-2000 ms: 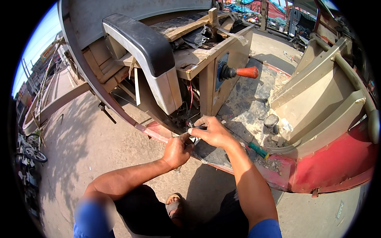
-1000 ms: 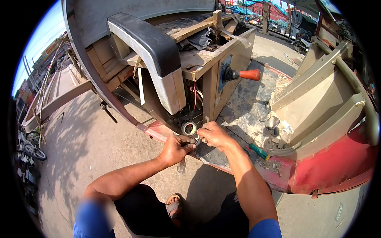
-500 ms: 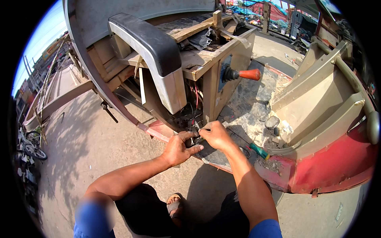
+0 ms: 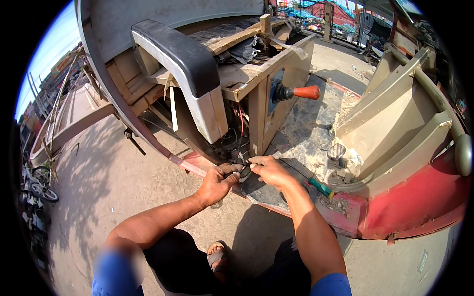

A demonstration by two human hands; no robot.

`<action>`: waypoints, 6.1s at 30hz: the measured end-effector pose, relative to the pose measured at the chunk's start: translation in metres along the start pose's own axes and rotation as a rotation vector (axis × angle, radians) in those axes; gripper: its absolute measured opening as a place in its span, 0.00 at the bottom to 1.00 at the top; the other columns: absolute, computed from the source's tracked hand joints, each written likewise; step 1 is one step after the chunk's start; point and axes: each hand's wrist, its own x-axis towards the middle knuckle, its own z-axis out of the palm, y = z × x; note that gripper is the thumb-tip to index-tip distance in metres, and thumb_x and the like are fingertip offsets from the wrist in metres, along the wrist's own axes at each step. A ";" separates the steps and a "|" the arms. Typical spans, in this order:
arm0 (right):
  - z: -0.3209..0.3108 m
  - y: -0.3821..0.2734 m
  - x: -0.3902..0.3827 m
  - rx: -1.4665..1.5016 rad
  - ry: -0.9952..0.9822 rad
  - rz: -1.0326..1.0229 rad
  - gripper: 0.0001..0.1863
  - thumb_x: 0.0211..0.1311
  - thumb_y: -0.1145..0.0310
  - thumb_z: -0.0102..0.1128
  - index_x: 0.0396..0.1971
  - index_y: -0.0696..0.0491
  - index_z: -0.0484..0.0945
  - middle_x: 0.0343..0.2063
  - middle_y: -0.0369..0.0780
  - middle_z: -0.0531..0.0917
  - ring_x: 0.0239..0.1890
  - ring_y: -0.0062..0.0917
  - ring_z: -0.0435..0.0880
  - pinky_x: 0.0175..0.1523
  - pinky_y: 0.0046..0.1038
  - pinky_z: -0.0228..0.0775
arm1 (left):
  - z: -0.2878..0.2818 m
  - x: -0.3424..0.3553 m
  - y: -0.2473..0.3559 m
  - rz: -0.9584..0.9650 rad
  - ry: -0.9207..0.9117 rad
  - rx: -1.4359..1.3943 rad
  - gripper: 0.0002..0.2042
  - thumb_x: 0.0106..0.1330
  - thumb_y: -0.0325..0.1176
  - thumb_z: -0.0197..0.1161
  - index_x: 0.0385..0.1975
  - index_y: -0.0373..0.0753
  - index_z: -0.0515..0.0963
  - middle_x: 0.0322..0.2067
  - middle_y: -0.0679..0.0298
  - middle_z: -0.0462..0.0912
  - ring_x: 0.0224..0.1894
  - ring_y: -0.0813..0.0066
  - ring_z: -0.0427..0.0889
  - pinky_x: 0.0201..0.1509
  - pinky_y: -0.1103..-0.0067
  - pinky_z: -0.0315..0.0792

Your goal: The person strips the insulation from two wires, twists the exposed ends together, and wraps the connection with electrical tape. They then use a screwdriver to adjust components inside the vehicle's dashboard area.

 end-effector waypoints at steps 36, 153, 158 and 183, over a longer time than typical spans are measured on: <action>0.006 -0.026 -0.031 -0.302 0.148 -0.387 0.30 0.56 0.41 0.63 0.29 0.59 0.77 0.19 0.40 0.77 0.24 0.26 0.76 0.32 0.32 0.67 | 0.008 -0.008 0.031 -0.131 -0.101 -0.211 0.21 0.57 0.36 0.72 0.46 0.33 0.74 0.38 0.62 0.79 0.42 0.78 0.75 0.45 0.79 0.73; 0.011 0.006 -0.005 0.008 0.232 -0.077 0.19 0.58 0.60 0.60 0.23 0.65 0.76 0.20 0.44 0.78 0.24 0.26 0.75 0.31 0.34 0.65 | 0.012 0.010 0.000 -0.003 0.159 0.209 0.11 0.62 0.35 0.64 0.39 0.35 0.80 0.25 0.56 0.79 0.26 0.66 0.79 0.31 0.73 0.72; 0.015 -0.001 -0.009 -0.056 0.296 -0.074 0.20 0.56 0.60 0.61 0.21 0.66 0.75 0.18 0.46 0.78 0.24 0.29 0.76 0.31 0.36 0.67 | 0.013 0.001 0.033 0.190 0.146 0.475 0.08 0.60 0.35 0.66 0.33 0.37 0.84 0.26 0.59 0.77 0.24 0.65 0.78 0.27 0.71 0.70; 0.005 0.007 -0.006 0.287 -0.026 -0.041 0.09 0.57 0.67 0.63 0.30 0.59 0.82 0.26 0.35 0.81 0.30 0.18 0.77 0.35 0.24 0.68 | 0.004 -0.005 0.015 0.033 -0.037 0.100 0.07 0.63 0.27 0.62 0.38 0.31 0.77 0.28 0.63 0.77 0.33 0.76 0.76 0.38 0.77 0.72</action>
